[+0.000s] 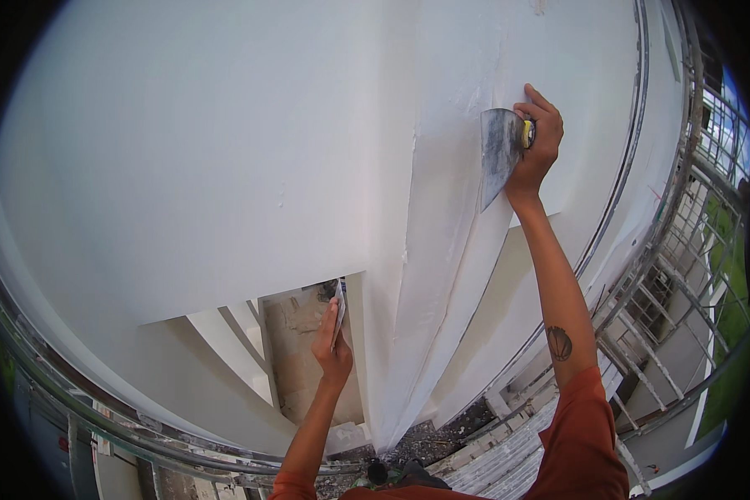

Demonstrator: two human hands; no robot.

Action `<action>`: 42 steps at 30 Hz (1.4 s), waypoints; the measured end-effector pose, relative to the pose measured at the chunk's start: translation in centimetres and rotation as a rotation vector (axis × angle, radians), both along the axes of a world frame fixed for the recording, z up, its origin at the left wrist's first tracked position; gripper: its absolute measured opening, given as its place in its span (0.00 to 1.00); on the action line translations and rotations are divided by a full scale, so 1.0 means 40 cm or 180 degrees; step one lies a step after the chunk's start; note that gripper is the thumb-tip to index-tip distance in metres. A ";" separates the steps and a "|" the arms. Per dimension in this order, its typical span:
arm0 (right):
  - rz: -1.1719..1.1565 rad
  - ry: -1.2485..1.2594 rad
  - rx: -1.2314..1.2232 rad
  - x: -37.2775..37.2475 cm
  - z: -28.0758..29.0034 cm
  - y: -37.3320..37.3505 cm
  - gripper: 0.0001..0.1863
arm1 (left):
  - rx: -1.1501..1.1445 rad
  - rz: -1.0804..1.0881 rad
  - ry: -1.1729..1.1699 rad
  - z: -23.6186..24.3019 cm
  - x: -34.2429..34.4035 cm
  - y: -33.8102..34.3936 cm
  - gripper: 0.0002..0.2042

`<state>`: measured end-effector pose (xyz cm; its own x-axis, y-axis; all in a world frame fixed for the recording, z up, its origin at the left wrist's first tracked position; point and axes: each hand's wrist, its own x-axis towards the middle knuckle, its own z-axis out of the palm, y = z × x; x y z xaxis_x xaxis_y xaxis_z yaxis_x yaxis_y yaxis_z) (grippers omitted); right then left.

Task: The person applies white plaster to a vertical wall surface using a putty knife and a hawk. They repeatedly scoop plaster from the hawk and smooth it onto the wall, working on a section of the exterior wall while standing on scaffolding.

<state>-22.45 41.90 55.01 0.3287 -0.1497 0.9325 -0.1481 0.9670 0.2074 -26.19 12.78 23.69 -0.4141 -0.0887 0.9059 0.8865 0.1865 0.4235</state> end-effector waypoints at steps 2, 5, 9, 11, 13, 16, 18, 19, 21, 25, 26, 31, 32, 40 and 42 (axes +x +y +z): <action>0.0019 0.0057 -0.0049 0.006 0.005 -0.024 0.06 | 0.0449 -0.0092 0.0114 0.177 -0.026 -0.041 0.21; -0.0048 -0.0007 -0.0097 0.001 -0.011 -0.013 0.05 | 0.0847 0.0074 0.0701 0.456 -0.089 -0.042 0.16; -0.0178 -0.0002 -0.0110 0.025 -0.002 0.012 0.06 | 0.0667 -0.0166 0.0729 0.870 -0.088 0.040 0.12; -0.0103 -0.0001 -0.0126 0.018 0.000 -0.003 0.06 | 0.0766 -0.0326 0.1097 1.025 -0.100 0.064 0.18; -0.0054 -0.0004 -0.0090 0.011 0.004 -0.013 0.06 | 0.0641 -0.0220 0.1091 1.130 -0.134 0.083 0.17; 0.0012 -0.0075 -0.0103 -0.002 -0.002 -0.018 0.07 | 0.0043 -0.0042 0.0941 1.189 -0.123 0.080 0.09; -0.0023 -0.0110 -0.0061 0.015 -0.009 -0.017 0.08 | -0.0010 -0.0450 0.1125 1.184 -0.071 0.106 0.16; -0.0009 -0.0120 -0.0049 0.016 -0.006 -0.022 0.08 | -0.0092 -0.0533 0.1192 1.184 -0.077 0.106 0.17; 0.0072 -0.0079 -0.0058 0.006 -0.001 -0.018 0.08 | -0.0298 -0.0709 0.1275 1.169 -0.091 0.109 0.18; 0.0053 -0.0119 -0.0073 -0.011 -0.010 -0.012 0.09 | -0.0500 -0.0634 0.1396 1.046 -0.087 0.094 0.22; -0.0015 -0.0108 0.0057 -0.012 -0.013 -0.002 0.10 | -0.0414 -0.0594 0.1488 0.987 -0.101 0.105 0.21; 0.0123 -0.0031 0.0327 -0.012 -0.024 0.011 0.13 | -0.0263 -0.0817 0.1191 0.656 -0.095 0.109 0.36; 0.0064 0.0005 0.0407 -0.012 -0.026 0.017 0.13 | -0.0307 -0.0878 0.1008 0.592 -0.088 0.112 0.35; -0.0352 0.0214 0.0579 -0.030 -0.009 0.053 0.17 | -0.0511 -0.0921 0.0208 0.098 -0.002 0.084 0.30; -0.0348 0.0147 0.0486 -0.030 -0.012 0.059 0.17 | -0.0447 -0.0972 0.0006 -0.007 0.020 0.094 0.30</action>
